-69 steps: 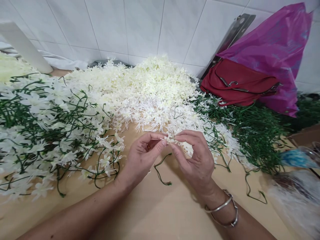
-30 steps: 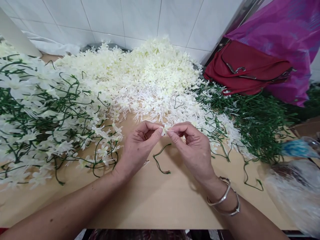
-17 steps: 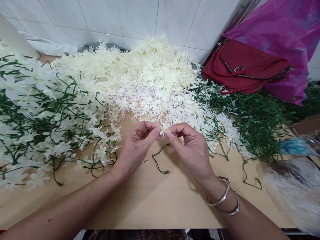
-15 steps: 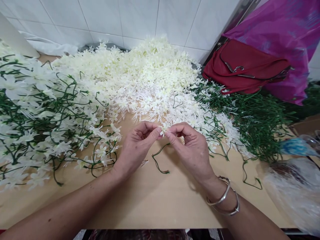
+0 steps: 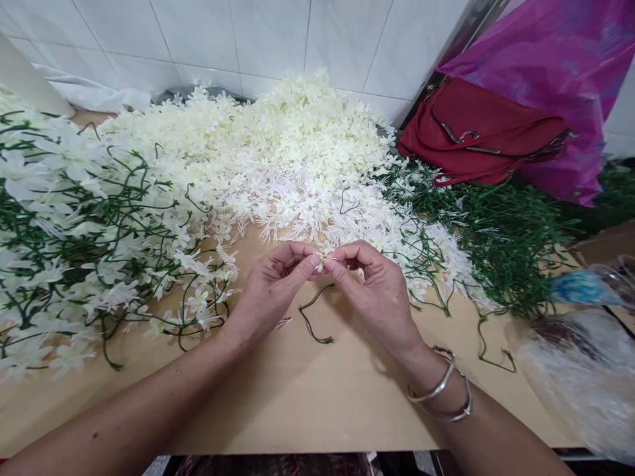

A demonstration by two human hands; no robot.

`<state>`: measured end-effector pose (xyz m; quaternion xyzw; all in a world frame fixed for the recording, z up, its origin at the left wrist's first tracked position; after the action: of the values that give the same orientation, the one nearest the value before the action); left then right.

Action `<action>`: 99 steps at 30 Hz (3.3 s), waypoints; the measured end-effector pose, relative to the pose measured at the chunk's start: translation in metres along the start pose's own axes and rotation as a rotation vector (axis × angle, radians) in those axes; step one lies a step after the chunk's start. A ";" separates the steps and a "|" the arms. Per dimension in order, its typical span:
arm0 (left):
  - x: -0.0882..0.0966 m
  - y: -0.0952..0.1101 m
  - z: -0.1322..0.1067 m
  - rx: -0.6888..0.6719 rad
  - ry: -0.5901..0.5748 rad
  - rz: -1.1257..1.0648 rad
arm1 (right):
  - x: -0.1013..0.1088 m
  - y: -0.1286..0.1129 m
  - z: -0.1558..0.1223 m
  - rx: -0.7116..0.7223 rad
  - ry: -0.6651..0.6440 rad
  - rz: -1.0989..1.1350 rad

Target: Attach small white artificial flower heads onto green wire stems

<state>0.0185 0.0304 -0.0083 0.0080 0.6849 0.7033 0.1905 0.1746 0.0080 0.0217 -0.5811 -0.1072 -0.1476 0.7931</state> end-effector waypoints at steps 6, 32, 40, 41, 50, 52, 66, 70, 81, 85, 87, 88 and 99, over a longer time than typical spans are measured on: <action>-0.003 -0.003 0.000 0.016 -0.019 -0.082 | 0.002 -0.009 -0.002 0.163 0.074 -0.101; -0.011 0.003 -0.008 -0.116 -0.076 0.101 | -0.008 0.016 0.002 -0.030 0.009 0.298; -0.009 0.009 -0.013 -0.154 -0.069 0.172 | 0.005 -0.003 -0.001 0.214 0.097 0.068; -0.009 0.011 -0.013 -0.170 -0.058 0.199 | 0.005 -0.005 -0.002 0.232 0.105 0.043; -0.008 0.011 -0.012 -0.138 -0.072 0.146 | 0.005 -0.004 -0.003 0.201 0.122 0.035; -0.009 0.009 -0.010 -0.106 -0.084 0.075 | 0.006 -0.003 -0.003 0.192 0.121 0.064; 0.003 0.009 -0.005 -0.153 -0.040 0.290 | 0.009 -0.003 0.002 0.208 0.088 -0.038; 0.005 0.014 -0.006 -0.272 -0.046 0.580 | 0.018 -0.001 0.007 0.209 0.102 -0.031; -0.024 -0.002 -0.009 -0.390 -0.344 1.156 | 0.027 0.028 0.018 -0.025 0.139 0.139; -0.011 0.006 -0.003 -0.342 -0.209 0.898 | 0.020 0.034 0.019 -0.130 0.019 0.293; 0.000 0.006 0.001 -0.266 -0.141 0.669 | 0.015 0.037 0.018 -0.196 -0.045 0.385; 0.004 0.005 0.003 -0.220 -0.120 0.562 | 0.012 0.038 0.017 -0.229 -0.077 0.419; 0.002 0.009 0.001 -0.203 -0.145 0.496 | -0.003 0.032 0.013 -0.316 -0.279 0.529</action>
<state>0.0151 0.0323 -0.0004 0.2068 0.5726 0.7910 0.0609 0.1832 0.0299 -0.0036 -0.7190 -0.0358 0.1295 0.6819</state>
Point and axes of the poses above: each hand's wrist, its own z-axis towards the middle knuckle, its own x-axis out of the back of the hand, y = z × x, the point moved 6 cm from there along z, towards the middle knuckle, and after that the axes turned 3 degrees about -y, right-handed, at the moved point
